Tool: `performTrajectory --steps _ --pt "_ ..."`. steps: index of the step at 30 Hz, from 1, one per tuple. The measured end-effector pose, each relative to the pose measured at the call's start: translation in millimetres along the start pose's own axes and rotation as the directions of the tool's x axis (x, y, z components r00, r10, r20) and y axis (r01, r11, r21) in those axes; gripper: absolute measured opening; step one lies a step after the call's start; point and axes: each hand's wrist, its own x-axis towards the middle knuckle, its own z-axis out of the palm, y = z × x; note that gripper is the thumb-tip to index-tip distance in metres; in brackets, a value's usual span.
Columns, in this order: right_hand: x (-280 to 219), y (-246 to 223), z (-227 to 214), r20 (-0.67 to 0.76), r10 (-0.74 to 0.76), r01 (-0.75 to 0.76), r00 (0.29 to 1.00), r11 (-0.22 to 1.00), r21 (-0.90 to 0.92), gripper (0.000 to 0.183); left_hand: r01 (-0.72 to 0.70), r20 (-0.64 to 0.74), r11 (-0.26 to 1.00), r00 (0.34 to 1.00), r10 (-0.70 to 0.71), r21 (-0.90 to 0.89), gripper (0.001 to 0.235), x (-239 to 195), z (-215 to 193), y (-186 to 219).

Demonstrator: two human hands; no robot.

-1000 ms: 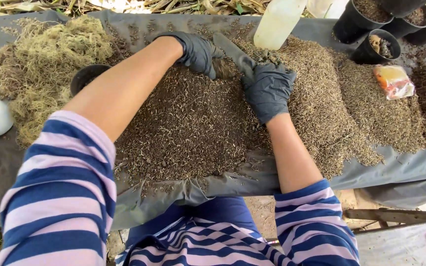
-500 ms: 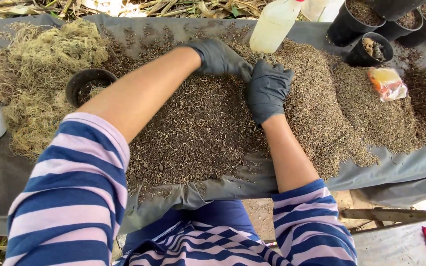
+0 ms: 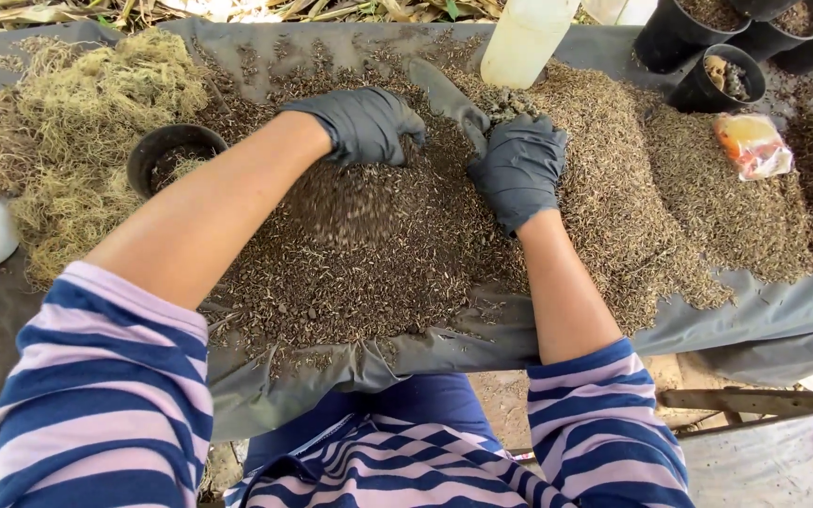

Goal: Mixing potting soil components by hand and with a trowel, then filling a small pot and spraying it with water.

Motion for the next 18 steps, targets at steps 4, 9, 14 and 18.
performTrajectory --steps 4,9,14,18 --pt "6 2 6 -0.061 0.0 -0.011 0.998 0.984 -0.177 0.062 0.078 -0.141 0.98 0.985 -0.105 -0.184 0.024 -52 -34 8" --pt "-5 7 0 -0.253 -0.034 0.038 0.967 0.999 0.013 0.039 -0.09 -0.238 0.963 0.971 0.029 -0.253 0.018 -35 -19 20" --pt "3 21 2 -0.426 -0.215 0.218 0.879 0.975 -0.043 0.028 -0.146 0.01 0.989 0.989 0.147 -0.024 0.026 -3 5 74" --pt "-10 1 -31 -0.14 0.038 0.009 0.989 0.948 0.318 0.047 0.026 0.102 0.994 0.994 -0.037 0.108 0.078 15 10 98"
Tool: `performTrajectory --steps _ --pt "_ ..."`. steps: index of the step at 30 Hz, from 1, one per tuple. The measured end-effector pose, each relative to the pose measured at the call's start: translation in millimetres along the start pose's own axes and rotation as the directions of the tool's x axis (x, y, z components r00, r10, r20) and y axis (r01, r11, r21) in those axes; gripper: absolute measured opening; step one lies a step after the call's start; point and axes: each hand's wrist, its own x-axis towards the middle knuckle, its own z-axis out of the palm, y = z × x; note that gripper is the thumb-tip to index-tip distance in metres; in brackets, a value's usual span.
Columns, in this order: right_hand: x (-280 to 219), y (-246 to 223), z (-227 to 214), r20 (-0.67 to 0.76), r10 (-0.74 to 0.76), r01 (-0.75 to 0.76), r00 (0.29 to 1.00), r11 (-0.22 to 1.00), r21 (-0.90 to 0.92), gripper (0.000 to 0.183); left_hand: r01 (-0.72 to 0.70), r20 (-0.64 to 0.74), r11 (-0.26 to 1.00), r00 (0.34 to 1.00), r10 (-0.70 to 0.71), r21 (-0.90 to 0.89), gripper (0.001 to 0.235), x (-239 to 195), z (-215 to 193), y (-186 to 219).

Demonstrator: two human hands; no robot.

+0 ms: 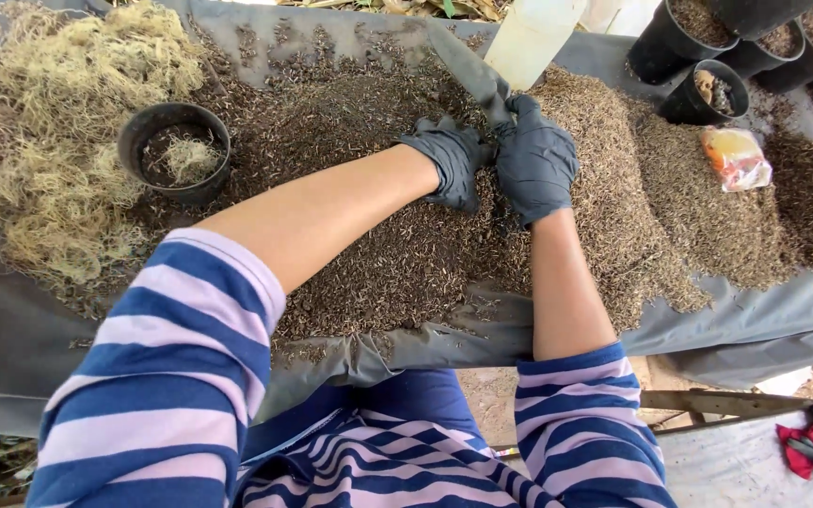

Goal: Mixing potting soil components by hand and with a trowel, then filling a small pot and spraying it with water.

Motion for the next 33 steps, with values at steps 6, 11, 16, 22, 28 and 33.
performTrajectory --steps 6,11,16,22,28,33 --pt "-3 -7 -6 -0.005 0.039 -0.038 0.999 0.993 0.113 0.061 -0.024 0.077 1.0 0.997 0.024 0.007 0.058 13 -4 -16" --pt "-7 -14 -14 -0.026 0.07 -0.065 0.997 0.986 0.156 0.056 -0.148 0.065 0.986 0.986 0.153 -0.073 0.021 -16 -5 -42" --pt "-9 -21 -17 0.009 0.136 -0.135 0.991 0.972 0.191 0.044 -0.116 -0.086 0.828 0.993 0.082 -0.548 0.017 -77 -16 -66" --pt "-9 -21 -6 0.047 0.032 -0.038 0.998 0.989 0.145 0.045 -0.278 -0.507 0.918 0.856 0.103 -0.284 0.039 -108 12 -94" --pt "-6 -16 0 0.193 -0.006 -0.036 0.981 0.977 0.212 0.035 -0.054 -0.628 0.994 0.778 -0.019 -0.097 0.057 -111 49 -77" --pt "-8 -19 2 0.22 0.097 -0.149 0.971 0.96 0.235 0.042 0.109 -0.258 0.994 0.96 -0.109 -0.017 0.106 -118 42 -46"
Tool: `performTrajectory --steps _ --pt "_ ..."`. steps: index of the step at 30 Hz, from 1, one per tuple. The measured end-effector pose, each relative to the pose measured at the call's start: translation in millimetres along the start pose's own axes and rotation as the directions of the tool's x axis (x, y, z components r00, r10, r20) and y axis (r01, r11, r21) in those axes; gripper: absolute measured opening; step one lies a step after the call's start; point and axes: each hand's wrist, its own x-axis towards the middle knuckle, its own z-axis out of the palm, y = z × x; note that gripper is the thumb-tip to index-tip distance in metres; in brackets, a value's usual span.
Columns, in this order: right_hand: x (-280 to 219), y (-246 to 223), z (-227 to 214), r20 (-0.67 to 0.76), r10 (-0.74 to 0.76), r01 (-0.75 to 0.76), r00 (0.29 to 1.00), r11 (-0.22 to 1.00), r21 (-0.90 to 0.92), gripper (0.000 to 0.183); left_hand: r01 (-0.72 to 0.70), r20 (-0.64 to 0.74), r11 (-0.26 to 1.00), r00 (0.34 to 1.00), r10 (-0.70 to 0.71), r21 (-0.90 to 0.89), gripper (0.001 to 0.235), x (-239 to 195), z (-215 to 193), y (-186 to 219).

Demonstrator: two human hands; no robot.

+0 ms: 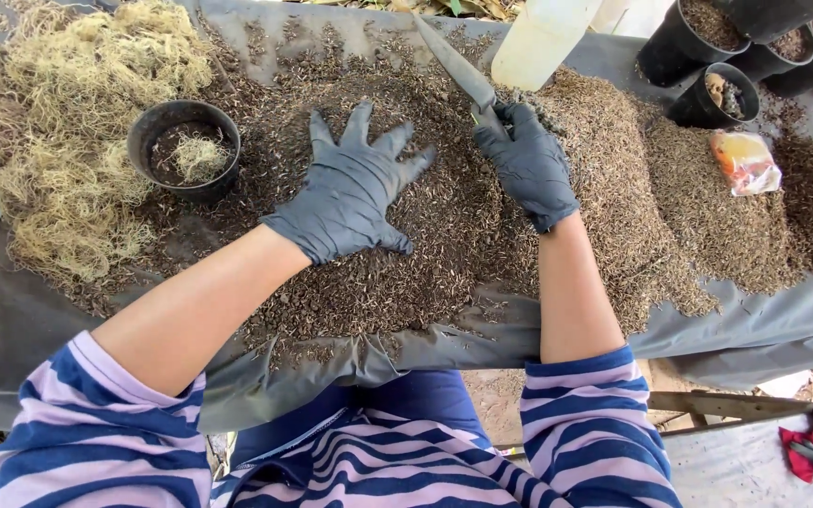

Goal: Mixing potting soil components by hand and with a trowel, then filling a small pot and spraying it with water.

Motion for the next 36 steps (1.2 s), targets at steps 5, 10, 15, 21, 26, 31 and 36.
performTrajectory --steps 5,10,15,21,26,31,36 --pt "-11 -12 -8 -0.009 0.038 -0.038 0.999 0.999 0.039 0.049 0.073 -0.097 0.996 0.993 -0.068 0.049 0.123 -3 15 -2" --pt "-13 -14 -10 -0.018 0.037 -0.038 0.999 0.997 -0.073 0.041 -0.198 -0.242 0.976 0.946 0.215 0.095 0.102 -7 17 42" --pt "-3 -2 -3 -0.064 0.031 -0.041 0.998 0.986 -0.16 0.039 -0.368 -0.101 0.919 0.918 0.383 0.144 0.076 33 52 73" --pt "5 23 7 -0.148 -0.024 -0.019 0.989 0.959 -0.282 0.04 -0.419 -0.136 0.895 0.888 0.439 0.155 0.049 39 72 53" --pt "5 44 16 -0.095 -0.203 0.149 0.975 0.902 -0.405 0.041 -0.164 -0.424 0.856 0.813 0.399 0.491 0.01 5 52 46" --pt "-7 34 22 0.019 -0.182 0.17 0.983 0.868 -0.467 0.049 -0.04 -0.31 0.907 0.933 0.184 0.418 0.021 15 36 17" --pt "-43 -34 -5 0.214 -0.043 0.125 0.976 0.913 -0.388 0.039 -0.025 -0.583 0.993 0.807 0.089 0.118 0.058 14 45 -31"
